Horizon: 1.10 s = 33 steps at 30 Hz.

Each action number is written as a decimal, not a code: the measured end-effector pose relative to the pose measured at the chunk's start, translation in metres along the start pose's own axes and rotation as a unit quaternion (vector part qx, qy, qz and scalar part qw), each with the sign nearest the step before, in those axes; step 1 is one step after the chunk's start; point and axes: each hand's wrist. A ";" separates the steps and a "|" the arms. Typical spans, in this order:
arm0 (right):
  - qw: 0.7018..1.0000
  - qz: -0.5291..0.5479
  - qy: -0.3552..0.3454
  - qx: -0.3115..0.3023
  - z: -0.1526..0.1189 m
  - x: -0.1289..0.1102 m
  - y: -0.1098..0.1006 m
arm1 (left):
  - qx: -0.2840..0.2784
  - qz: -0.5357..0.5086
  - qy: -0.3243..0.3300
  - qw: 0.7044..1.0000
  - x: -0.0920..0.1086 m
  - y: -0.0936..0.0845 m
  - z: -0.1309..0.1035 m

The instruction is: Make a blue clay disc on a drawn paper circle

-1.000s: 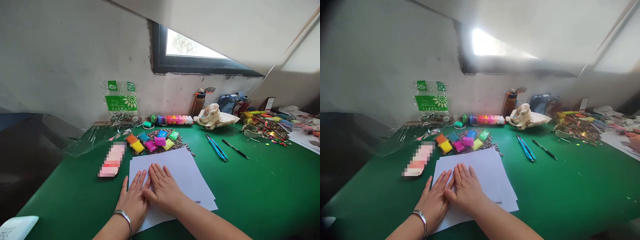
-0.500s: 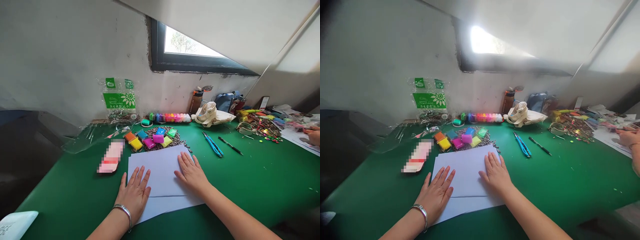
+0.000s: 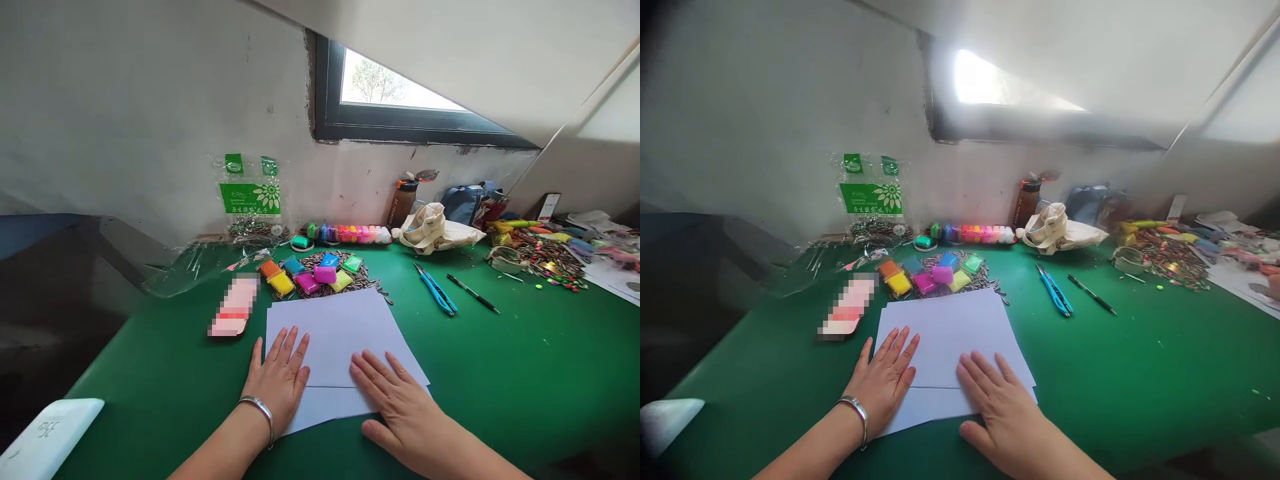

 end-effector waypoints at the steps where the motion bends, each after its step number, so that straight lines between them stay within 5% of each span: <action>1: 1.000 -0.015 0.009 0.004 -0.008 0.007 -0.002 | -0.002 -0.002 -0.001 1.000 0.000 -0.001 0.000; 7: 0.995 -0.080 0.047 0.047 -0.036 0.023 -0.008 | -0.002 -0.007 -0.001 1.000 0.001 -0.002 -0.001; 15: 0.985 -0.081 0.022 0.148 -0.006 0.010 0.001 | 0.059 0.006 0.013 0.998 0.000 -0.005 -0.008; 19: 0.984 -0.050 0.008 0.168 0.010 0.009 0.006 | 0.137 0.002 0.091 0.986 0.016 -0.014 -0.010; 22: 0.984 -0.021 -0.019 0.177 0.019 0.019 0.005 | 0.130 -0.032 0.159 0.978 0.029 -0.009 -0.004; 25: 0.970 -0.014 0.025 0.241 0.025 0.057 -0.011 | 0.079 -0.058 0.171 0.980 0.036 0.001 0.005; 27: 0.944 -0.046 0.154 0.288 0.027 0.099 -0.029 | 0.054 -0.069 0.164 0.983 0.036 0.005 0.008; 29: 0.890 -0.129 0.333 0.284 0.029 0.141 -0.047 | 0.041 -0.077 0.154 0.984 0.035 0.004 0.009; 33: 0.845 -0.172 0.427 0.273 0.034 0.196 -0.059 | 0.022 -0.090 0.141 0.986 0.035 -0.001 0.008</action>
Point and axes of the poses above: each hand's wrist, its own z-axis towards the middle knuckle, its own y-axis out of the palm, x = y × z, and after that the axes turned 9 degrees about x, right-handed
